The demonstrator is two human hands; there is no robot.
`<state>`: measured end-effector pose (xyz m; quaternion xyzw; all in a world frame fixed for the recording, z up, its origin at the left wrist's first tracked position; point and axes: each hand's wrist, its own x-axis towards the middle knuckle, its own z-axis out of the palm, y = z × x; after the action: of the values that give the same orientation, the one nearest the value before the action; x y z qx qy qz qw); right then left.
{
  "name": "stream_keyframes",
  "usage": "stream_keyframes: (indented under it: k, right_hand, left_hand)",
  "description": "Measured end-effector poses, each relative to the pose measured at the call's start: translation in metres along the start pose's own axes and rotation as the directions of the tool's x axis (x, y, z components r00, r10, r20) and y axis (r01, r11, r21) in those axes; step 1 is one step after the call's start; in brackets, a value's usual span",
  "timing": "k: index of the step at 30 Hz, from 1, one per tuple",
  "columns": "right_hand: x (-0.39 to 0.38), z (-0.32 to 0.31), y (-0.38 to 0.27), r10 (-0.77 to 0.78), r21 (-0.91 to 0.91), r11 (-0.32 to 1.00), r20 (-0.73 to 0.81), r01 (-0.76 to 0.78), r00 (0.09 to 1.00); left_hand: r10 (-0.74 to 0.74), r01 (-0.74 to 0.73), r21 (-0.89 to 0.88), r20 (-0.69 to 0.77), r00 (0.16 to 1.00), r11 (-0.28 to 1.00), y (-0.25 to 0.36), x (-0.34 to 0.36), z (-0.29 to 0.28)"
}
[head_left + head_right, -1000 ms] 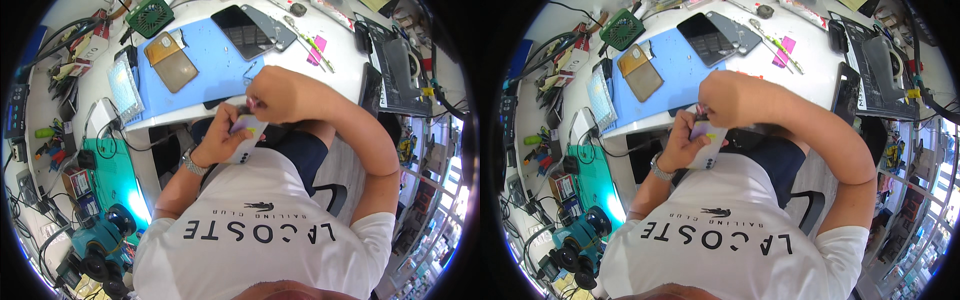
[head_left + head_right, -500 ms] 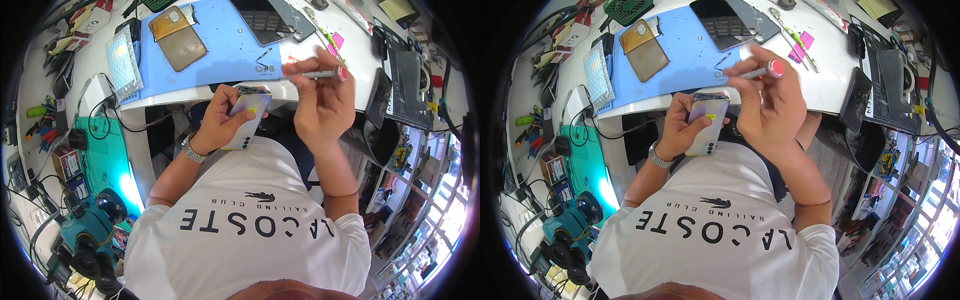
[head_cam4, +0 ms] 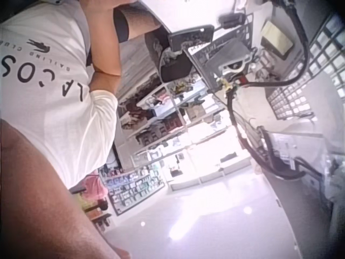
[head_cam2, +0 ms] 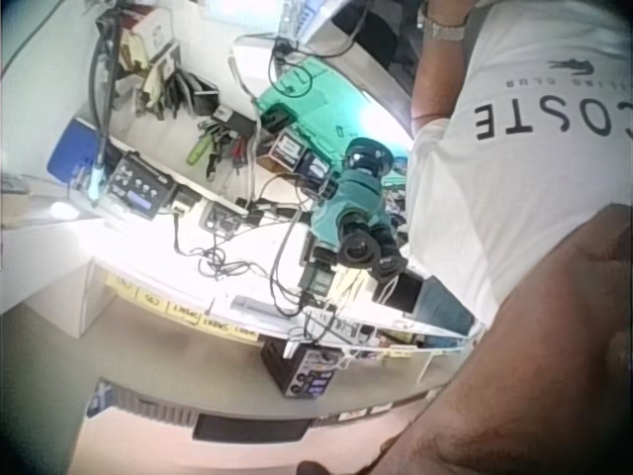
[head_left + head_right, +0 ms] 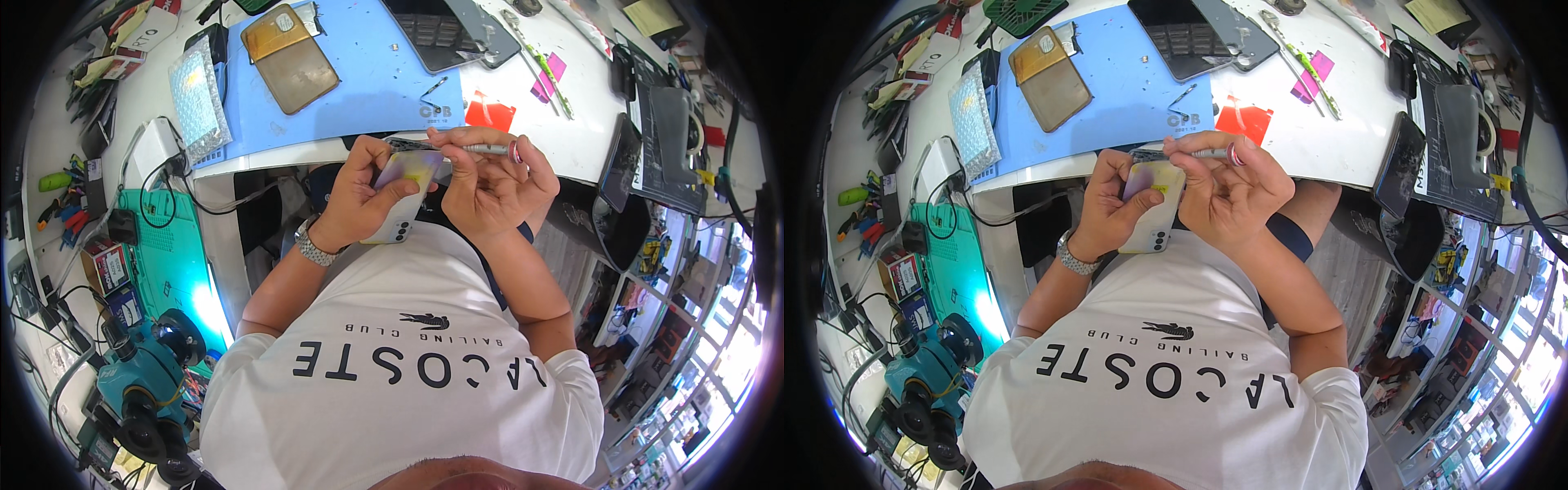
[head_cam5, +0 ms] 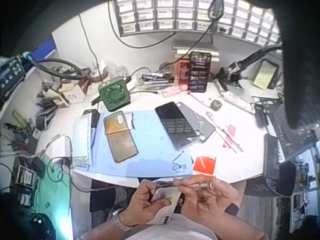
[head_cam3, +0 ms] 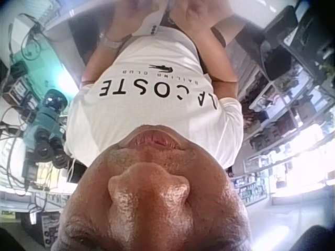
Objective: The person uses a screwdriver to remove screws from the back of a smartphone, then uses a prying tool to separate the back cover. They inspect the device and reassemble it by screwing the back cover back on.
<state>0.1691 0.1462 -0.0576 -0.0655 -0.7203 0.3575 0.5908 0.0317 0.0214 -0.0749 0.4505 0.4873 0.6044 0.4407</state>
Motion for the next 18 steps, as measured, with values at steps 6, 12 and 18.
stream_keyframes:
  k: [6, 12, 18]
  right_hand:
    - [-0.0026, 0.0006, 0.0062, -0.019, -0.012, 1.0, 0.001, 0.019, 1.0]
    - [0.0011, 0.0022, 0.0017, 0.001, -0.02, 1.0, -0.004, -0.001, 1.0]
    - [-0.0059, -0.0028, 0.0035, -0.07, 0.095, 0.994, 0.074, 0.063, 0.995]
  left_hand:
    - [-0.003, 0.003, -0.019, -0.022, 1.0, 1.0, -0.0001, -0.0005, 0.0009]
    - [-0.018, 0.018, -0.031, -0.025, 1.0, 0.999, 0.001, -0.0002, 0.0011]
    - [-0.025, 0.026, 0.038, -0.023, 0.999, 0.999, -0.0035, -0.0009, -0.002]
